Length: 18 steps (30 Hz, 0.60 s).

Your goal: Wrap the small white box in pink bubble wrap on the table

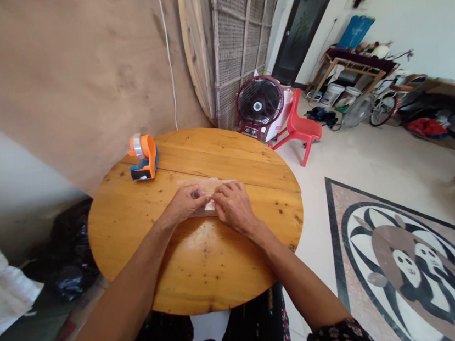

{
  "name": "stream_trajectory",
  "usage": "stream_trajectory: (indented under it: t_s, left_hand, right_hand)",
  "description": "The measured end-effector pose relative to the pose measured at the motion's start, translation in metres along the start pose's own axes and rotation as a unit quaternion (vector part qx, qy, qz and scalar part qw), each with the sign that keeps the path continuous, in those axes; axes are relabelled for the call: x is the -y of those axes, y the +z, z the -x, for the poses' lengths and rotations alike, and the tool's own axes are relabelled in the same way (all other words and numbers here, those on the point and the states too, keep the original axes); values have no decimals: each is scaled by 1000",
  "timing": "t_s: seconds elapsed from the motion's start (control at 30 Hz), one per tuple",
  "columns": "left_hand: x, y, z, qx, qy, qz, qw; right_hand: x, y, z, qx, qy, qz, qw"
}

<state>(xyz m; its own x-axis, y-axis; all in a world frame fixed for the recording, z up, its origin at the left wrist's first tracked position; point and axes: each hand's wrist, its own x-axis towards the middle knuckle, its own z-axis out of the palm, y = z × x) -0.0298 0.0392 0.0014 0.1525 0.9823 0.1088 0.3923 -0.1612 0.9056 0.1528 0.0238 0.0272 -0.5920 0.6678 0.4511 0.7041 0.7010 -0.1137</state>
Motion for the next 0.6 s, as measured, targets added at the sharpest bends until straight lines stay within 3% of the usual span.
stream_trajectory:
  t_s: [0.33,0.6]
  left_hand:
    - [3,-2,1,-3,-21,-21,1000]
    - [-7,-3,5,-4,-36,-64,997]
  right_hand:
    - [-10,6,-4,47,-4,-22,999]
    - [-16,2,-9,70,-18,-90,993]
